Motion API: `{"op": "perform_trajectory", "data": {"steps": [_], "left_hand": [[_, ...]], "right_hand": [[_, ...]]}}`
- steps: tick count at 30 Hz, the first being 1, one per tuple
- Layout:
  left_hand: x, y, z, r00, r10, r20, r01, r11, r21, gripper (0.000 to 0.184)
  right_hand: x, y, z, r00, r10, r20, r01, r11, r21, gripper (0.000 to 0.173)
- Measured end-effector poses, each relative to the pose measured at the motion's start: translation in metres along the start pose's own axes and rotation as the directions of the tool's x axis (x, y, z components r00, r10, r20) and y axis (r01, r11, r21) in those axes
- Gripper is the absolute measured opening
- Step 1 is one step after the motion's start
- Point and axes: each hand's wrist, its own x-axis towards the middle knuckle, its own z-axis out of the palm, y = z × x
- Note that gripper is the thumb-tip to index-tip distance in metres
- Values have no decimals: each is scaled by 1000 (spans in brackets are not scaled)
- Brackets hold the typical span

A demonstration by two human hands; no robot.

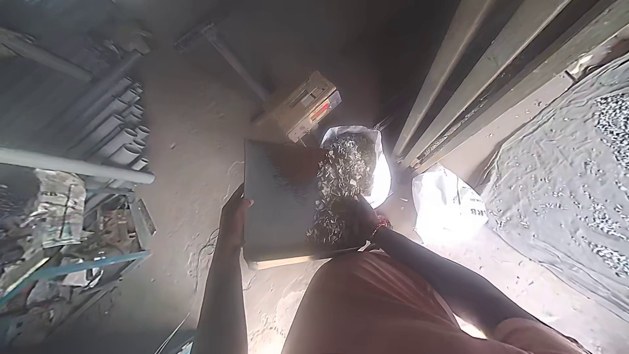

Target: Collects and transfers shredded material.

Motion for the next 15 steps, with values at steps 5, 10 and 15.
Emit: {"op": "perform_trajectory", "data": {"steps": [5, 10, 15], "left_hand": [[-6, -22, -6, 997, 78, -13, -79, 994, -72, 57], [-14, -32, -9, 994, 101, -34, -104, 989, -103, 61], [-16, -37, -11, 994, 103, -46, -108, 987, -120, 60]], "right_hand": [[0, 6, 2, 999, -26, -30, 29, 993, 114, 48], [0, 6, 1, 997, -72, -27, 74, 994, 76, 47], [-3, 4, 1, 996, -94, -10, 94, 993, 76, 48]]}}
